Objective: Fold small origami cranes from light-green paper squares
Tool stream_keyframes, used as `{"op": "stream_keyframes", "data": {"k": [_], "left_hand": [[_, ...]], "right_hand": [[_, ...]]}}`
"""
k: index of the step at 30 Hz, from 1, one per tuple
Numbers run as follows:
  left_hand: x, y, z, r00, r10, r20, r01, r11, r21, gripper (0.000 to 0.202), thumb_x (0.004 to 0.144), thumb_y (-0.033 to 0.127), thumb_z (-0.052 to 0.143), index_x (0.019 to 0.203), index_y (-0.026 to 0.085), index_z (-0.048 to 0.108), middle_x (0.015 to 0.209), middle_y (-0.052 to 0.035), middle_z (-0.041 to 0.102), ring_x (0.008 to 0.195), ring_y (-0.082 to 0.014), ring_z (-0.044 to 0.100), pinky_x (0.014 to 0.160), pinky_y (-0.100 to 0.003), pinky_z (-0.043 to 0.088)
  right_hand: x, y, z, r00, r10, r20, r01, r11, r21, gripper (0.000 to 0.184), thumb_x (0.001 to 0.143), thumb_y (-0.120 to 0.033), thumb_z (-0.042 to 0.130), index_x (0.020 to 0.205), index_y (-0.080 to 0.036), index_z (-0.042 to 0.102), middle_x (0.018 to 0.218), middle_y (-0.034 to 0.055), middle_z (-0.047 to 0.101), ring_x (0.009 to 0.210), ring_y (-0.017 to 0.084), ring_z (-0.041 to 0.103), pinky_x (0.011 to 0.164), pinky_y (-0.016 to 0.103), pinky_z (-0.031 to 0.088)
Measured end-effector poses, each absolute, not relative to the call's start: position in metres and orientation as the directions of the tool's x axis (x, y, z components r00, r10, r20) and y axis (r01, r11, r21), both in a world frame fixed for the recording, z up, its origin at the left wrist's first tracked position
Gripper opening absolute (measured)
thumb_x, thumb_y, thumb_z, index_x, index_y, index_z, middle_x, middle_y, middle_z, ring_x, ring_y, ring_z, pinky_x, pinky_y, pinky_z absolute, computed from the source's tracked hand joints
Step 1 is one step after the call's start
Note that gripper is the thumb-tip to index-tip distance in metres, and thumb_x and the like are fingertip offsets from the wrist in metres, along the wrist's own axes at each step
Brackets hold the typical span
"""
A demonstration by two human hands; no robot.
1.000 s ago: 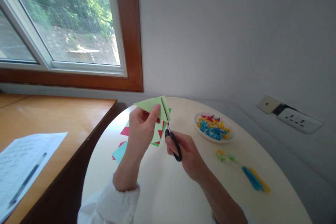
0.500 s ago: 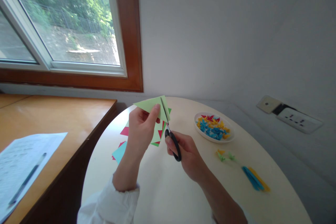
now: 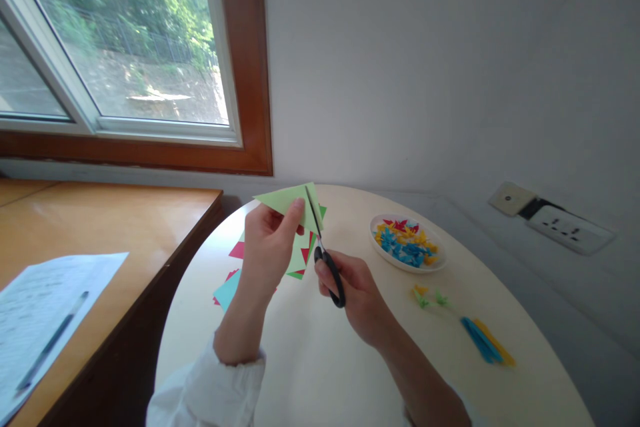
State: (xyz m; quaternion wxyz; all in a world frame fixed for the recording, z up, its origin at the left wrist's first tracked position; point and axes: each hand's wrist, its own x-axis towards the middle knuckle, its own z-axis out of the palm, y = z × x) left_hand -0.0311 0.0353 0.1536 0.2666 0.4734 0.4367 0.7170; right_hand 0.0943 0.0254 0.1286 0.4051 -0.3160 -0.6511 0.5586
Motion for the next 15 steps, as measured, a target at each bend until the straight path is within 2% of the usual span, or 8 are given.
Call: {"op": "stream_keyframes", "data": {"k": [15], "left_hand": [[-0.0308,0.0361,0.1541,-0.415,0.802,0.431,0.02,-0.465,0.885,0.025,0.075,0.034,0.064,0.059,0.015,0.059,0.048,0.0025,0.056,0.045,-0.0089,0.052,0.045,-0.02,0.04]], "right_hand": [[0.0931,0.0244,0.128,-0.46,0.87,0.178,-0.056,0.172,-0.984,0.046,0.075,-0.058,0.055,0.055,-0.02,0.04,0.051,-0.0048,0.036,0.05,0.009,0.03,0.047,0.025,0.023]]}}
